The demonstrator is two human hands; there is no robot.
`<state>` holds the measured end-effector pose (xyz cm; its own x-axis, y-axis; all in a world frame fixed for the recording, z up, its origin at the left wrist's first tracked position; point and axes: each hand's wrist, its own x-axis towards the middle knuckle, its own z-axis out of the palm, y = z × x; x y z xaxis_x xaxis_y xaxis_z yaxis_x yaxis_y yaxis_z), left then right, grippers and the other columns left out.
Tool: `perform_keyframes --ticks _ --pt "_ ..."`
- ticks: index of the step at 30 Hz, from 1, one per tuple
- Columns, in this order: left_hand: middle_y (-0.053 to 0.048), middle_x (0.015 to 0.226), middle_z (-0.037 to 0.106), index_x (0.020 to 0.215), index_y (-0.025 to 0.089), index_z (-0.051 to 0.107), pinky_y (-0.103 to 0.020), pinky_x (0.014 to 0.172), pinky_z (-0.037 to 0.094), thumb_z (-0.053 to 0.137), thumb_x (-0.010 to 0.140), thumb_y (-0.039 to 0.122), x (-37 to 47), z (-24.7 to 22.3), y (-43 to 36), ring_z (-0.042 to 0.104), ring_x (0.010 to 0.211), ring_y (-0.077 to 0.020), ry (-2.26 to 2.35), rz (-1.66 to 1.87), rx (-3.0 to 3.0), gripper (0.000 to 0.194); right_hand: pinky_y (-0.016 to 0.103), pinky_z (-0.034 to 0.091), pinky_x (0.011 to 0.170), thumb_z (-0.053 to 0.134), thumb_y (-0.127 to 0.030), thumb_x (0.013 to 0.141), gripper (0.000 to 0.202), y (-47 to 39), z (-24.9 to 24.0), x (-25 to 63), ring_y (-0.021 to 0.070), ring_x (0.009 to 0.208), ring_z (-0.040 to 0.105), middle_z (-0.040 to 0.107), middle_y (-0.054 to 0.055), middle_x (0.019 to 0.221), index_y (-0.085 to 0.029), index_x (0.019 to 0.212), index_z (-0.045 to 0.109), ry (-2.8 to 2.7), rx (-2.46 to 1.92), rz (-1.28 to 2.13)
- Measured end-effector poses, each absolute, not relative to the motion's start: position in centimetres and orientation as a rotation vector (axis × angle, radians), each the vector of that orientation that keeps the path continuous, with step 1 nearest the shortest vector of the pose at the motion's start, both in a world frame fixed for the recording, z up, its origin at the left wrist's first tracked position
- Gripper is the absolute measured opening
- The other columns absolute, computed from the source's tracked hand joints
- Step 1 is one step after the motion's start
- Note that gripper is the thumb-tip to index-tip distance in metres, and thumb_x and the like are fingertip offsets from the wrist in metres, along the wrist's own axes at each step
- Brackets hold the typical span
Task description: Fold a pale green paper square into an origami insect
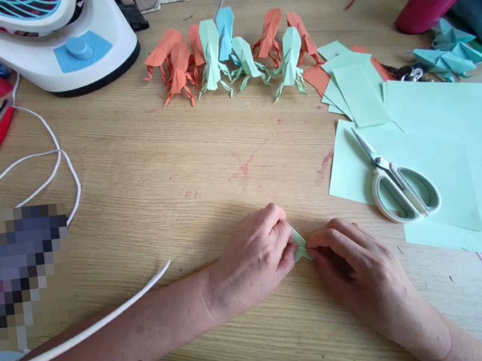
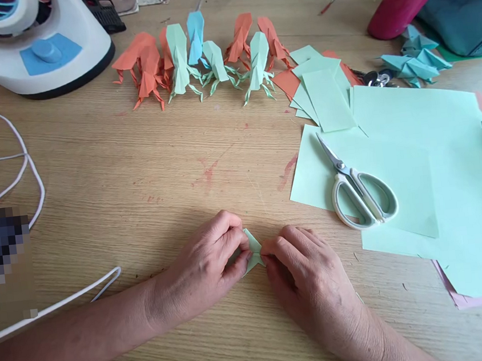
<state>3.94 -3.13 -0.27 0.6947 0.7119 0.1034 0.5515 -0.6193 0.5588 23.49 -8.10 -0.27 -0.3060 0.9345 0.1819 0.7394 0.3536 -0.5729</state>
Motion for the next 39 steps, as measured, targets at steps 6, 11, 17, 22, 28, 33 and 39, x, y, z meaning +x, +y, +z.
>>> perform_keyframes --ticks 6,11,17,22,28,33,39 --pt "-0.007 0.095 0.055 0.084 0.015 0.055 -0.031 0.081 0.051 0.046 0.096 0.014 4.0 -0.3 -3.2 0.057 0.089 -0.0176 0.960 0.439 2.418 0.015 0.035 0.045 0.063 0.054 -0.009 0.094 0.035 -10.0 -0.3 25.9 0.0189 0.073 0.057 0.065 0.008 0.091 -0.020 0.126 0.062 -2.364 -1.189 0.424" --pt "-0.007 0.096 0.055 0.081 0.015 0.054 -0.032 0.083 0.051 0.046 0.096 0.014 3.9 -0.4 -3.2 0.056 0.089 -0.0179 0.965 0.470 2.388 0.017 0.036 0.045 0.059 0.048 -0.009 0.095 0.045 -11.0 -0.3 26.0 0.0198 0.071 0.058 0.067 0.009 0.087 -0.011 0.140 0.054 -2.498 -1.095 0.244" --pt "-0.007 0.096 0.055 0.080 0.016 0.054 -0.032 0.081 0.050 0.047 0.095 0.013 4.0 -0.3 -2.9 0.056 0.088 -0.0181 0.968 0.398 2.394 0.017 0.033 0.039 0.058 0.053 -0.005 0.093 0.047 -10.8 -0.9 25.3 0.0165 0.066 0.049 0.061 0.006 0.078 -0.002 0.140 0.051 -2.516 -1.125 0.125" --pt "-0.006 0.094 0.055 0.081 0.016 0.053 -0.030 0.081 0.051 0.047 0.095 0.013 3.9 -0.3 -3.0 0.056 0.088 -0.0175 0.970 0.434 2.375 0.016 0.033 0.037 0.057 0.056 -0.007 0.093 0.047 -10.8 -0.8 25.2 0.0162 0.065 0.046 0.056 0.004 0.074 0.000 0.139 0.051 -2.537 -1.140 0.108" --pt "-0.006 0.094 0.055 0.081 0.016 0.053 -0.030 0.081 0.051 0.048 0.094 0.013 3.9 -0.2 -3.0 0.056 0.088 -0.0170 0.974 0.446 2.366 0.015 0.033 0.035 0.056 0.059 -0.010 0.093 0.041 -10.8 -0.9 25.2 0.0159 0.064 0.043 0.054 0.004 0.072 0.001 0.132 0.056 -2.534 -1.147 0.084" --pt "-0.005 0.093 0.055 0.081 0.016 0.054 -0.030 0.080 0.050 0.051 0.093 0.013 4.0 -0.2 -2.9 0.056 0.086 -0.0168 0.973 0.454 2.360 0.013 0.033 0.036 0.058 0.061 -0.010 0.092 0.035 -10.7 -1.1 25.1 0.0155 0.065 0.042 0.054 0.004 0.073 0.000 0.125 0.061 -2.515 -1.166 0.108" --pt "-0.006 0.093 0.055 0.080 0.016 0.054 -0.031 0.081 0.050 0.049 0.092 0.012 4.0 -0.1 -2.9 0.056 0.087 -0.0172 0.968 0.453 2.350 0.013 0.033 0.035 0.057 0.061 -0.009 0.092 0.033 -10.7 -1.1 25.0 0.0158 0.063 0.041 0.053 0.004 0.072 -0.002 0.125 0.061 -2.494 -1.168 0.108"
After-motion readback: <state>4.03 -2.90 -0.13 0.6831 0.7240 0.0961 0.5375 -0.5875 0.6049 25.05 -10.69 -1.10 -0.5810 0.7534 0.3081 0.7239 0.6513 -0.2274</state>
